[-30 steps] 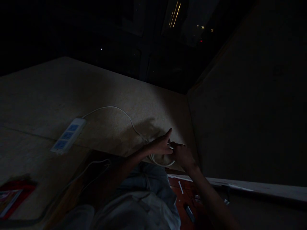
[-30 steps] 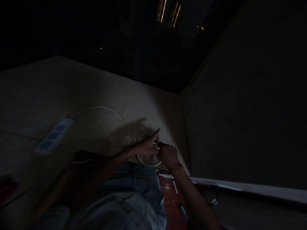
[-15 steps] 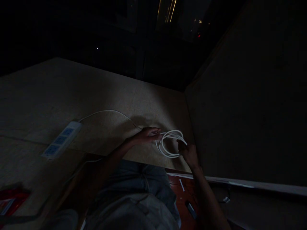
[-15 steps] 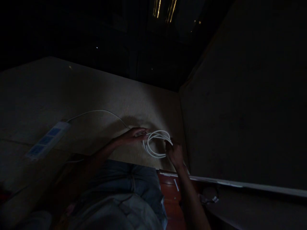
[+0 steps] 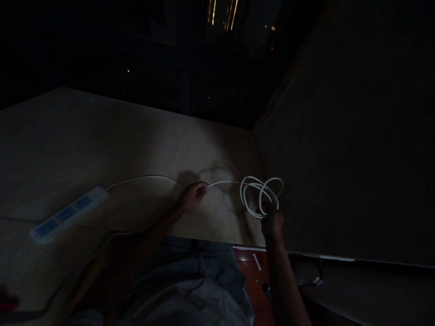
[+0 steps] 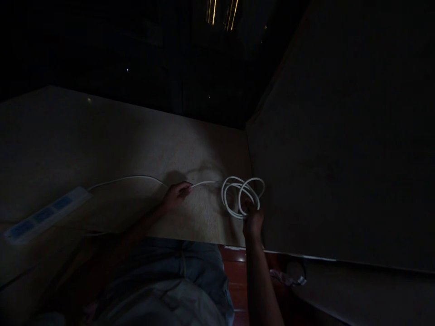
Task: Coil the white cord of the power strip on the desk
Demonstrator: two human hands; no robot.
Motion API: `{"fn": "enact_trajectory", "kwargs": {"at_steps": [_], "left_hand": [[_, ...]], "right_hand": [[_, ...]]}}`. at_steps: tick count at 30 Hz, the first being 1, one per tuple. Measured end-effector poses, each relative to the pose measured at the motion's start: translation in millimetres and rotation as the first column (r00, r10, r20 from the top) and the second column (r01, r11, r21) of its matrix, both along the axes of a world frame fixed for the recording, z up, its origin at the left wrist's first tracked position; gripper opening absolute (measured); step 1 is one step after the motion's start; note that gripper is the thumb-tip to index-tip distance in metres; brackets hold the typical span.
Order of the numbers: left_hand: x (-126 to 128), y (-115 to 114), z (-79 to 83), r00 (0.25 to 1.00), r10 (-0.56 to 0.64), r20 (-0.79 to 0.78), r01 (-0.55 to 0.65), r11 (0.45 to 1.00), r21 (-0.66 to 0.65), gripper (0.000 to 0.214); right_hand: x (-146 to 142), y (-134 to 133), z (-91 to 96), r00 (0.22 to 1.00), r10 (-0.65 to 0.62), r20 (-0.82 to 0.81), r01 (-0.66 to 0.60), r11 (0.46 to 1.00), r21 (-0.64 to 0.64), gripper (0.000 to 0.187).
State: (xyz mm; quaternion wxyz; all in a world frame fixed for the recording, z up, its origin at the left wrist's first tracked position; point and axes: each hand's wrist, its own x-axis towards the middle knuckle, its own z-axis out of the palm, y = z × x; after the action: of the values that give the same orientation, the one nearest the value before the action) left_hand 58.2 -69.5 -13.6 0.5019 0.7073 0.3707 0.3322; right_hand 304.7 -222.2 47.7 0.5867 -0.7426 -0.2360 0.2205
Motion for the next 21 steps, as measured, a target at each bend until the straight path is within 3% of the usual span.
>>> {"fn": "enact_trajectory", "kwargs": {"at_steps": [2, 3, 5, 8, 11, 14, 18, 21], "left_hand": [[10, -3, 3.8, 0.991, 0.053, 0.119, -0.037, 0.991, -0.131, 0.023], [14, -4, 5.6, 0.983, 0.069, 0.169, -0.035, 0.980, -0.197, 0.024], [19, -2, 8.8, 0.966, 0.096, 0.239, -0.016, 0.949, -0.315, 0.027], [20, 2, 13.2, 0.942, 0.168, 0.292, -0.023, 0.897, -0.441, 0.034], [19, 3, 16.7, 0.917, 0.243, 0.315, -0.065, 0.872, -0.485, 0.043], [19, -4, 18.7, 0.914, 0.224, 0.337, -0.023, 0.860, -0.510, 0.056], [17, -24, 17.9, 0.906, 0.153, 0.395, 0.083, 0.851, -0.519, 0.066], [14, -38, 13.1, 0.915, 0.169, 0.366, 0.032, 0.875, -0.483, 0.066]], "right_hand": [[-22, 5, -17.3, 0.994, -0.071, -0.080, 0.072, 0.997, 0.016, 0.033], [-34, 8, -25.2, 0.966, -0.168, -0.195, 0.179, 0.983, 0.040, 0.032], [-62, 17, -37.9, 0.902, -0.233, -0.363, 0.274, 0.959, 0.066, 0.030], [-105, 36, -49.5, 0.883, -0.179, -0.433, 0.264, 0.954, 0.143, 0.026], [-145, 57, -54.3, 0.838, -0.164, -0.521, 0.298, 0.937, 0.185, 0.023], [-174, 73, -54.2, 0.757, -0.144, -0.638, 0.372, 0.897, 0.239, 0.018], [-194, 87, -50.6, 0.604, -0.070, -0.794, 0.433, 0.865, 0.253, 0.014], [-197, 93, -49.8, 0.504, -0.009, -0.864, 0.407, 0.885, 0.228, 0.018]]}}
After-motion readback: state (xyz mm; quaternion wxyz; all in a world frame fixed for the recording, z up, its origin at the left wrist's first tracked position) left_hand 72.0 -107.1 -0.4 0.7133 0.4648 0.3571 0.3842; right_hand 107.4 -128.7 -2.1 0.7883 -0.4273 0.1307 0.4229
